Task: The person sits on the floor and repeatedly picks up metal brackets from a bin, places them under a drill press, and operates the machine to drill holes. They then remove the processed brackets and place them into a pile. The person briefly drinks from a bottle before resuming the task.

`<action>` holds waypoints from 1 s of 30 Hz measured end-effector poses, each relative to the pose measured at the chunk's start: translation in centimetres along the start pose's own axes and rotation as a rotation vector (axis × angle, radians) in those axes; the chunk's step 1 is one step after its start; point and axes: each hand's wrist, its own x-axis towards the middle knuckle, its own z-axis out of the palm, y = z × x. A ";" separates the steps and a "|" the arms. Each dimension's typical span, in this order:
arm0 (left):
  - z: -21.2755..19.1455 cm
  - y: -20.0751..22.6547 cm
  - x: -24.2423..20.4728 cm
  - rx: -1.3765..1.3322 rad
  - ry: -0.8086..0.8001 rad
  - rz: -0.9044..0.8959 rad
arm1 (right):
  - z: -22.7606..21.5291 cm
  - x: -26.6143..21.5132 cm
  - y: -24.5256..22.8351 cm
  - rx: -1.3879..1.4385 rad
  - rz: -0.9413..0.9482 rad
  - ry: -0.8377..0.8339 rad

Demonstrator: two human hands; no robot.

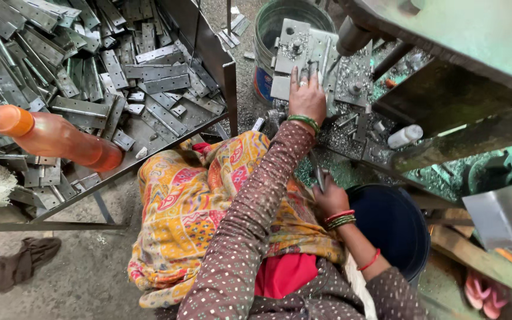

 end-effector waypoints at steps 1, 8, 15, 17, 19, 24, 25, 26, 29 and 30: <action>-0.3 -0.2 -0.6 -0.024 -0.056 0.001 | 0.8 -0.3 0.0 0.043 0.013 0.025; -2.1 -0.9 -1.0 0.006 0.034 0.048 | -5.2 2.8 -1.4 -0.226 -0.026 -0.166; -0.7 -1.8 2.3 -0.027 -0.122 0.011 | -1.9 0.6 -0.4 -0.068 -0.048 -0.060; -0.4 -1.8 2.9 0.025 -0.059 0.004 | 1.2 0.1 1.2 -0.021 -0.080 0.031; -0.7 -1.8 2.5 -0.069 -0.250 0.018 | 3.2 0.3 2.9 -0.067 -0.134 0.082; -2.9 -3.2 -0.3 -0.168 0.039 0.066 | 1.1 2.1 3.2 -0.093 0.003 -0.065; -3.2 -3.8 -1.5 -0.275 0.117 0.093 | -0.6 1.9 2.8 -0.098 -0.069 -0.017; -3.2 -5.2 -3.3 -0.334 0.262 0.026 | -2.3 1.9 2.1 -0.099 -0.142 0.030; -2.0 -11.3 -7.6 -0.440 0.510 -0.117 | -6.5 1.4 -1.3 -0.118 0.059 -0.158; -1.2 -14.3 -8.6 -0.432 0.473 -0.173 | -7.4 1.3 -2.5 -0.165 0.055 -0.179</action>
